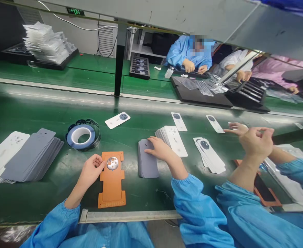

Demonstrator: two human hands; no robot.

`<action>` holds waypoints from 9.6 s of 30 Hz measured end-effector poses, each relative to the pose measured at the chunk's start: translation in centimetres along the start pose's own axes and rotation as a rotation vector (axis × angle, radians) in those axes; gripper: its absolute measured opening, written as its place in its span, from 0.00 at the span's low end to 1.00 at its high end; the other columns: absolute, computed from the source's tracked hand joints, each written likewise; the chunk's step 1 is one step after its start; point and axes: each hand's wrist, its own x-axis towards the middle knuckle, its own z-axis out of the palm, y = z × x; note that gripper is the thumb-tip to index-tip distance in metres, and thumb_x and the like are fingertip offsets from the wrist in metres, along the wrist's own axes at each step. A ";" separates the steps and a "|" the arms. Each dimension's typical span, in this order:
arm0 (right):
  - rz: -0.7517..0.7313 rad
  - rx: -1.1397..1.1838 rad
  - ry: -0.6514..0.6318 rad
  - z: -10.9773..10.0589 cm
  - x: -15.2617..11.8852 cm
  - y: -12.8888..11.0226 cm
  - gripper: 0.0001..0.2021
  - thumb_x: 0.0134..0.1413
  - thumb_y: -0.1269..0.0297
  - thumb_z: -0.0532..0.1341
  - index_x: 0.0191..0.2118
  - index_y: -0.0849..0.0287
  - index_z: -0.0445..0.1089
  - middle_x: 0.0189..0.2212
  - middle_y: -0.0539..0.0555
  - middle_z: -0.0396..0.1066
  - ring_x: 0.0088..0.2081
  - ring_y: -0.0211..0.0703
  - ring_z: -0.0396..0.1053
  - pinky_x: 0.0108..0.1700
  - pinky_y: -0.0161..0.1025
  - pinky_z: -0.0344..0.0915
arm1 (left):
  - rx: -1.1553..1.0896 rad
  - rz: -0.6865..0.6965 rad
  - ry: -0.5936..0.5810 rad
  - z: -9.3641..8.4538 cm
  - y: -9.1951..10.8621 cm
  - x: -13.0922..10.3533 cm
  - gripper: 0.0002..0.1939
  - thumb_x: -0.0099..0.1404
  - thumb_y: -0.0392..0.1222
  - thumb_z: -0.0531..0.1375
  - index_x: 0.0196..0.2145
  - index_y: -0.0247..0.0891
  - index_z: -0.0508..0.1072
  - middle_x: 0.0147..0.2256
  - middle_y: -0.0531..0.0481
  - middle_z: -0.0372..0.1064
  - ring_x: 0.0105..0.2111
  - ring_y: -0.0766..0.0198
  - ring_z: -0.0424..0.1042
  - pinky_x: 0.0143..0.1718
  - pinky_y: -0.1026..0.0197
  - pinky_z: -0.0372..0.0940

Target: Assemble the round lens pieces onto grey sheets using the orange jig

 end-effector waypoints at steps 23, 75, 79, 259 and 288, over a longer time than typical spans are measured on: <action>-0.145 0.783 -0.039 4.9 -3.1 -14.7 0.15 0.63 0.54 0.63 0.50 0.54 0.76 0.48 0.57 0.79 0.43 0.51 0.78 0.44 0.48 0.76 | 0.161 0.243 -0.353 -3.1 0.0 -3.3 0.45 0.71 0.62 0.56 0.75 0.44 0.42 0.75 0.43 0.41 0.74 0.44 0.39 0.71 0.42 0.49; -0.018 1.147 0.029 5.6 0.2 -15.7 0.27 0.55 0.61 0.69 0.59 0.59 0.67 0.33 0.51 0.77 0.33 0.42 0.76 0.37 0.40 0.74 | -0.243 0.222 0.336 -4.7 1.3 -3.3 0.24 0.70 0.44 0.60 0.62 0.41 0.63 0.49 0.40 0.75 0.47 0.54 0.76 0.44 0.54 0.74; 0.089 0.974 0.166 3.7 9.9 -14.3 0.25 0.53 0.66 0.68 0.57 0.63 0.68 0.32 0.51 0.79 0.26 0.40 0.74 0.31 0.38 0.74 | 0.137 0.378 0.637 -6.5 -0.1 -2.4 0.21 0.68 0.44 0.62 0.57 0.40 0.68 0.59 0.36 0.66 0.62 0.45 0.65 0.63 0.41 0.61; -0.133 0.543 0.027 6.6 -2.2 -12.9 0.08 0.51 0.66 0.66 0.30 0.55 0.64 0.32 0.50 0.64 0.31 0.40 0.66 0.36 0.40 0.67 | 0.127 -0.022 -0.119 -1.0 0.4 1.2 0.14 0.58 0.48 0.66 0.25 0.41 0.65 0.21 0.57 0.66 0.22 0.66 0.68 0.26 0.65 0.60; -0.014 0.102 0.127 1.4 -0.7 0.2 0.26 0.60 0.47 0.63 0.59 0.56 0.70 0.58 0.63 0.71 0.59 0.63 0.69 0.60 0.57 0.67 | 0.629 0.564 -0.043 1.2 0.8 -2.3 0.14 0.72 0.42 0.59 0.54 0.44 0.75 0.76 0.46 0.30 0.73 0.38 0.40 0.68 0.33 0.54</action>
